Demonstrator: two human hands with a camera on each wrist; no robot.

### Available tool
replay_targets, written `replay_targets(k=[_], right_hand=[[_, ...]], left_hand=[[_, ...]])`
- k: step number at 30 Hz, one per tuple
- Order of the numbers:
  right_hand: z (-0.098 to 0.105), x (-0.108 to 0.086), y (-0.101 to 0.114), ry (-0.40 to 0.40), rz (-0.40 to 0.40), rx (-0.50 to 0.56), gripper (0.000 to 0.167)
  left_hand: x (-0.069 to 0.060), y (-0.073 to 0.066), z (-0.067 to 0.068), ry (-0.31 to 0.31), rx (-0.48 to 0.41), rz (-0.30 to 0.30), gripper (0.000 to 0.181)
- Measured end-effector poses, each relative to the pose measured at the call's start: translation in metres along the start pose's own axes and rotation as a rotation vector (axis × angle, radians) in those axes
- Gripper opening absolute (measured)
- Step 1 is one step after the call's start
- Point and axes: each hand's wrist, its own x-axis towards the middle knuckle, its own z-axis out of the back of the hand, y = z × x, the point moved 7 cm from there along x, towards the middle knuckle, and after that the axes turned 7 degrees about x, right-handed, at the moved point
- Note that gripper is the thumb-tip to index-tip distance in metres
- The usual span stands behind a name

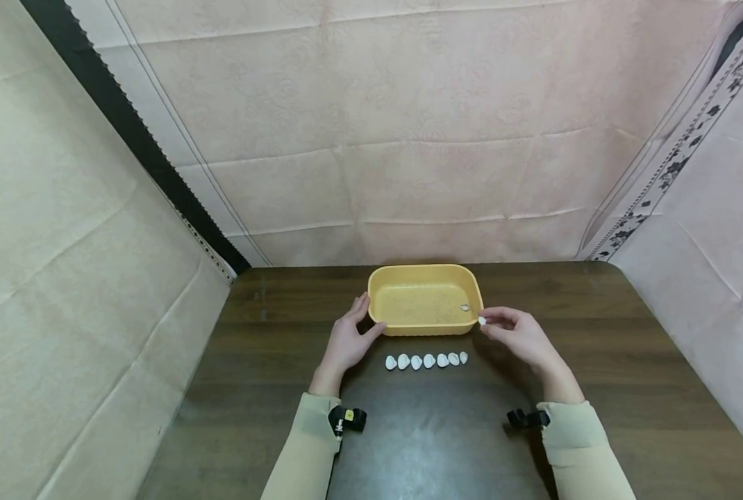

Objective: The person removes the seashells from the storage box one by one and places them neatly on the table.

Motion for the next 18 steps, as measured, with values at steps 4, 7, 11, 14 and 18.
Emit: replay_targets(k=[4, 7, 11, 14, 18], right_hand=[[-0.005, -0.004, -0.015, 0.057, -0.027, 0.005, 0.037], [-0.010, -0.005, -0.020, 0.091, -0.034, -0.034, 0.036], [-0.014, -0.006, -0.019, 0.118, -0.039, -0.118, 0.033], [-0.016, -0.008, -0.019, 0.144, -0.034, -0.168, 0.028], [-0.020, -0.009, -0.020, 0.178, -0.026, -0.214, 0.022]], left_hand=[[-0.001, 0.000, 0.000, -0.004, 0.006, -0.010, 0.075], [0.000, 0.001, 0.001, -0.014, 0.005, -0.027, 0.075], [0.001, -0.001, 0.001, -0.031, -0.002, -0.063, 0.076], [0.001, -0.002, 0.001, -0.038, -0.009, -0.076, 0.076], [0.001, -0.001, 0.000, -0.037, -0.007, -0.063, 0.077]])
